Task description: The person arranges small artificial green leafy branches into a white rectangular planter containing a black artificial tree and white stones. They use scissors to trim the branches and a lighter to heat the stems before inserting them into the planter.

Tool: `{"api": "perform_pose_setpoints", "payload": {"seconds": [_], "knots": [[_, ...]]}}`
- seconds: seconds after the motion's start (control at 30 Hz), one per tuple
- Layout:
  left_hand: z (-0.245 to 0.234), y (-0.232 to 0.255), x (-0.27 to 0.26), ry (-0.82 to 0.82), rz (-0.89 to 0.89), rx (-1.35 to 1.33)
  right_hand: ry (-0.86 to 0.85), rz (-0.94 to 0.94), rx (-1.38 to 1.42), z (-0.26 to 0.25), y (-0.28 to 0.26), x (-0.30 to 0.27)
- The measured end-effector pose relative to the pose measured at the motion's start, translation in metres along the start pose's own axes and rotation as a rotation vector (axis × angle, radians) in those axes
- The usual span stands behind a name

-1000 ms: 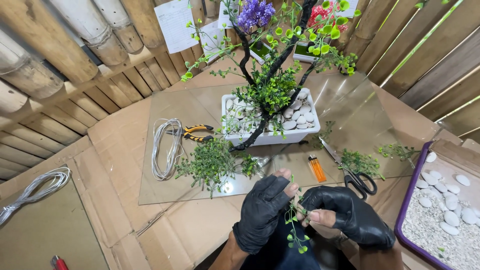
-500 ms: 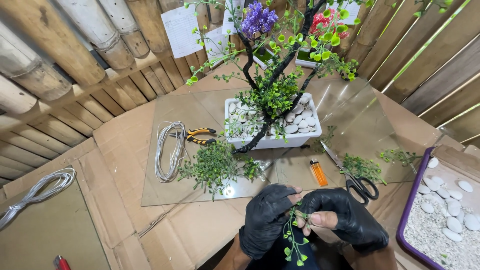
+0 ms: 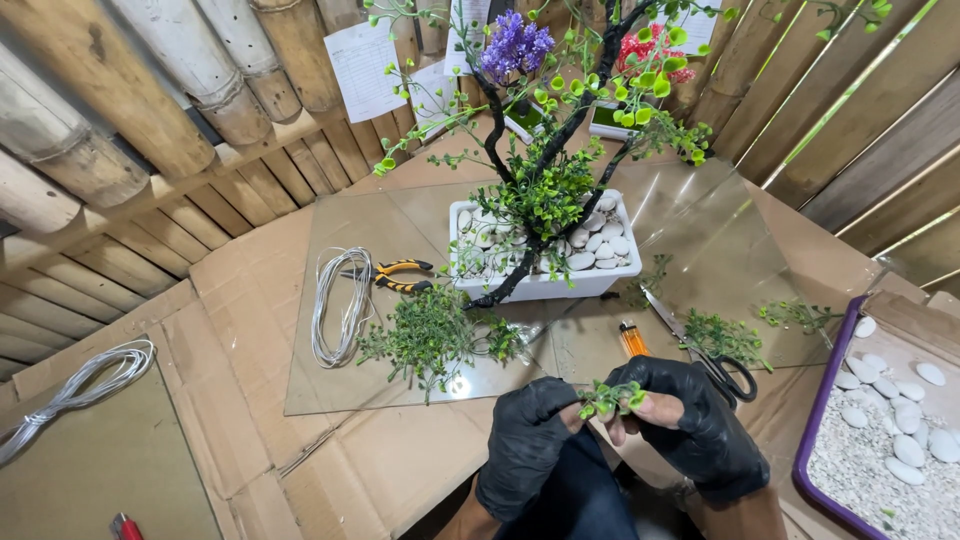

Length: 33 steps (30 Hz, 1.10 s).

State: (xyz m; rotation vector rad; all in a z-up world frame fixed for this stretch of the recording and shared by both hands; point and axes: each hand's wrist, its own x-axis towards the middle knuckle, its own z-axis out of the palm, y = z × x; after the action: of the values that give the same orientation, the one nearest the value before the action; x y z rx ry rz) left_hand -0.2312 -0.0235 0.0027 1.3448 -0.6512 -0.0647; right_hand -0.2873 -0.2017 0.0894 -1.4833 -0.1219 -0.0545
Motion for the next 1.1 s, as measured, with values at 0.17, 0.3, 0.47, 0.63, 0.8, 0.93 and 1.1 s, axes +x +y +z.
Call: {"api": "perform_pose_setpoints", "payload": {"seconds": [0.17, 0.3, 0.47, 0.63, 0.8, 0.93, 1.1], "knots": [[0.002, 0.003, 0.004, 0.118, -0.12, 0.054, 0.067, -0.139, -0.184, -0.008, 0.008, -0.001], [0.004, 0.032, 0.014, 0.17, -0.277, -0.058, 0.149, -0.1, 0.273, -0.001, 0.027, 0.002], [0.004, 0.046, 0.019, 0.173, -0.347, -0.222, 0.304, -0.055, 0.02, 0.007, 0.026, 0.003], [0.002, 0.041, 0.014, 0.126, -0.375, -0.153, 0.258, -0.015, 0.271, 0.027, 0.019, 0.005], [0.0, 0.041, 0.013, 0.026, -0.275, 0.015, 0.213, 0.036, 0.454, 0.037, 0.013, 0.01], [-0.002, 0.048, 0.015, 0.058, -0.354, -0.062, 0.415, 0.041, 0.109, 0.036, 0.014, 0.013], [-0.001, 0.046, 0.016, 0.115, -0.407, 0.002, 0.419, -0.05, 0.041, 0.032, 0.016, 0.014]]}}
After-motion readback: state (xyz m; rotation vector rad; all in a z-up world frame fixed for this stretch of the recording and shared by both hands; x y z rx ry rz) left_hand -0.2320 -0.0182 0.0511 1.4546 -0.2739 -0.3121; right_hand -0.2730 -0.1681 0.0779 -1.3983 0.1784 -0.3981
